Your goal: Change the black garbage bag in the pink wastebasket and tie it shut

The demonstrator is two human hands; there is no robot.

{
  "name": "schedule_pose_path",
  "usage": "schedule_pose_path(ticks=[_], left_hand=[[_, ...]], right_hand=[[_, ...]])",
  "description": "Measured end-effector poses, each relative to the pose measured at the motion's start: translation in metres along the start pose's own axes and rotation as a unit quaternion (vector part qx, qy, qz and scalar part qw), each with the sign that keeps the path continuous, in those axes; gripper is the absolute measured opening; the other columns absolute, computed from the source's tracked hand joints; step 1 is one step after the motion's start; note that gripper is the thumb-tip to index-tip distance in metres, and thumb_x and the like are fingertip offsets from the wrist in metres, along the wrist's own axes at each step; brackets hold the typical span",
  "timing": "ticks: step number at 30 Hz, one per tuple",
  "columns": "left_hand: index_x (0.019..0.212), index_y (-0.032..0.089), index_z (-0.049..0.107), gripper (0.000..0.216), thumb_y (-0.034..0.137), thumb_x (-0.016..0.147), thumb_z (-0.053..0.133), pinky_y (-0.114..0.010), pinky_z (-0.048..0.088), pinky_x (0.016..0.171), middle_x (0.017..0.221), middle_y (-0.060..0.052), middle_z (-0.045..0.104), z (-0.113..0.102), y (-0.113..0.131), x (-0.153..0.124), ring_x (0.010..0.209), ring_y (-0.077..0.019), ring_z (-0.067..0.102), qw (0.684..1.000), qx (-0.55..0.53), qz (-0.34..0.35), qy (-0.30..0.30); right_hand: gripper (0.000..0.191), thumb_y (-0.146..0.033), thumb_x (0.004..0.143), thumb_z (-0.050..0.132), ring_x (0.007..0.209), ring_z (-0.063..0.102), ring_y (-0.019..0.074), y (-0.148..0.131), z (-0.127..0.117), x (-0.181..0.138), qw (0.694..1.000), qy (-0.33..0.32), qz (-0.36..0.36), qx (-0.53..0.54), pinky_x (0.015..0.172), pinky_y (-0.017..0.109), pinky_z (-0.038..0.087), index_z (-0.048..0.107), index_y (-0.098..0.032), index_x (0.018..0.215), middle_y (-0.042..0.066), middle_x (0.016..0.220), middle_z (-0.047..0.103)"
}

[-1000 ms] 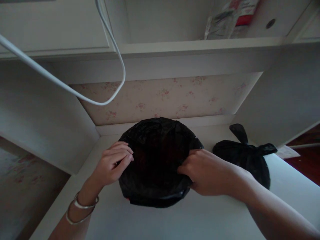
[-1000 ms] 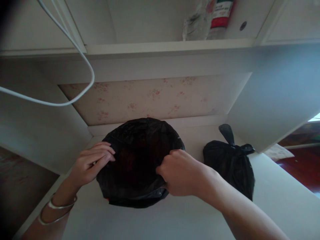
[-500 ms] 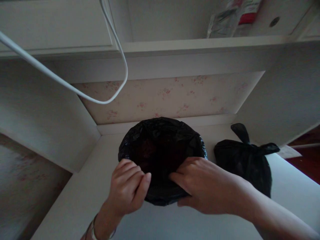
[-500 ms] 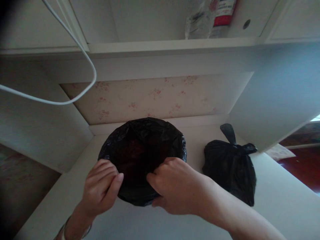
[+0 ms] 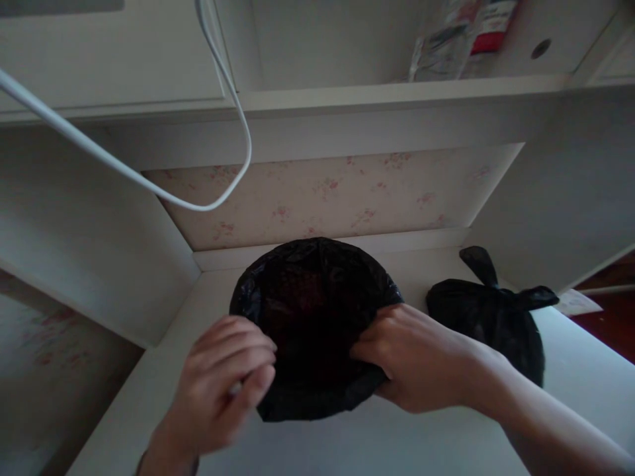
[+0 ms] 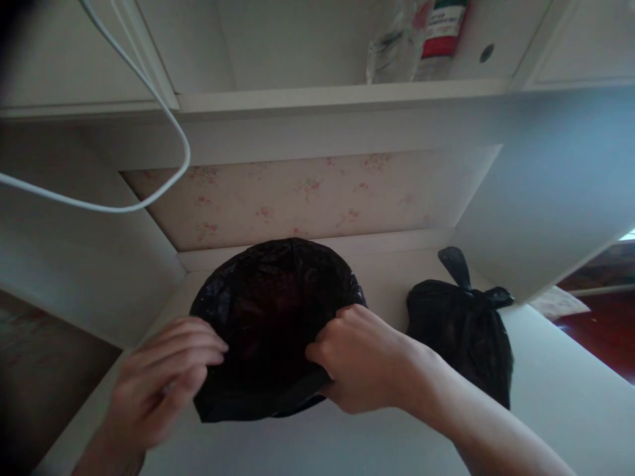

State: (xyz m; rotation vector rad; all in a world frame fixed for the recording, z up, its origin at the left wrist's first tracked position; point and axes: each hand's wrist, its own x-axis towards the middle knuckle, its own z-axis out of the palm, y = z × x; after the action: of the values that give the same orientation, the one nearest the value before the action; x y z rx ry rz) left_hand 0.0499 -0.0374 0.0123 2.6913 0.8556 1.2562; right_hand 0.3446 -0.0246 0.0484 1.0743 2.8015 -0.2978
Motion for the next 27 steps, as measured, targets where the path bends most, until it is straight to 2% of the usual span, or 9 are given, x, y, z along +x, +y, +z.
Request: schedule_pose_path(ticks=[4,11,13,16,19,21,23,24,27], left_hand=[[0.090,0.017,0.067,0.008,0.019,0.093,0.060,-0.039,0.046,0.072,0.076,-0.004,0.072,0.024,0.032,-0.005,0.069,-0.0194,0.062,0.996,0.091,-0.005,-0.018],[0.071,0.019,0.057,0.022,0.009,0.091,0.057,-0.038,0.040,0.065,0.057,0.000,0.057,0.038,0.008,-0.005,0.057,-0.0160,0.047,0.992,0.119,0.019,0.033],[0.077,0.018,0.060,0.019,0.009,0.092,0.055,-0.040,0.045,0.074,0.063,-0.002,0.063,0.038,0.003,-0.007,0.063,-0.0171,0.053,0.991,0.121,0.016,0.045],[0.100,0.015,0.068,0.023,0.021,0.100,0.046,-0.052,0.045,0.095,0.093,-0.011,0.075,0.041,0.001,-0.018,0.092,-0.0250,0.066,0.986,0.143,0.016,0.084],[0.095,0.018,0.070,0.031,0.027,0.103,0.041,-0.050,0.050,0.089,0.091,-0.011,0.072,0.050,-0.002,-0.042,0.092,-0.0264,0.066,0.955,0.129,-0.012,0.266],[0.075,0.020,0.065,0.032,0.027,0.100,0.046,-0.038,0.050,0.070,0.071,-0.005,0.063,0.060,-0.007,-0.063,0.072,-0.0210,0.061,0.914,0.061,-0.119,0.384],[0.062,0.021,0.055,0.039,0.035,0.098,0.050,-0.031,0.043,0.056,0.059,-0.001,0.052,0.073,-0.014,-0.084,0.058,-0.0169,0.052,0.868,-0.045,-0.307,0.387],[0.058,0.021,0.051,0.042,0.041,0.096,0.054,-0.029,0.041,0.052,0.056,0.001,0.049,0.081,-0.019,-0.094,0.054,-0.0159,0.049,0.834,-0.096,-0.411,0.355],[0.052,0.022,0.047,0.045,0.051,0.079,0.069,-0.028,0.043,0.052,0.050,0.002,0.046,0.104,-0.030,-0.114,0.054,-0.0170,0.050,0.735,-0.195,-0.587,0.277]], right_hand=[[0.035,-0.047,0.080,0.078,0.100,0.072,0.0256,0.000,-0.008,-0.001,0.994,0.053,-0.076,0.053,0.089,0.036,0.049,0.074,-0.025,0.107,0.003,0.100,0.079],[0.036,-0.058,0.079,0.075,0.078,0.074,0.0320,0.008,-0.004,0.004,0.999,0.030,0.027,-0.010,0.077,0.044,0.053,0.077,-0.023,0.089,0.006,0.076,0.077],[0.041,-0.056,0.080,0.076,0.089,0.074,0.0304,0.013,0.003,0.002,0.994,0.104,-0.019,0.005,0.091,0.047,0.052,0.076,-0.024,0.105,0.006,0.088,0.079],[0.067,-0.057,0.082,0.076,0.118,0.066,0.0315,0.027,0.024,-0.011,0.959,0.266,-0.099,0.020,0.119,0.054,0.030,0.062,-0.021,0.135,0.011,0.122,0.075],[0.064,-0.061,0.090,0.066,0.119,0.063,0.0318,0.041,0.069,-0.032,0.885,0.443,-0.095,0.108,0.113,0.052,0.037,0.059,-0.017,0.136,0.014,0.121,0.072],[0.034,-0.047,0.102,0.050,0.094,0.066,0.0241,0.047,0.114,-0.043,0.779,0.578,0.032,0.240,0.085,0.037,0.050,0.069,-0.020,0.111,0.009,0.096,0.072],[0.037,-0.043,0.103,0.048,0.069,0.057,0.0165,0.050,0.164,-0.045,0.648,0.656,0.204,0.330,0.064,0.027,0.044,0.065,-0.020,0.080,0.002,0.073,0.062],[0.041,-0.045,0.101,0.052,0.063,0.052,0.0151,0.050,0.188,-0.043,0.612,0.649,0.271,0.362,0.060,0.026,0.042,0.061,-0.020,0.070,0.001,0.067,0.057],[0.056,-0.065,0.091,0.056,0.051,0.045,0.0137,0.046,0.245,-0.030,0.634,0.502,0.409,0.422,0.051,0.026,0.037,0.052,-0.020,0.058,-0.002,0.055,0.046]])
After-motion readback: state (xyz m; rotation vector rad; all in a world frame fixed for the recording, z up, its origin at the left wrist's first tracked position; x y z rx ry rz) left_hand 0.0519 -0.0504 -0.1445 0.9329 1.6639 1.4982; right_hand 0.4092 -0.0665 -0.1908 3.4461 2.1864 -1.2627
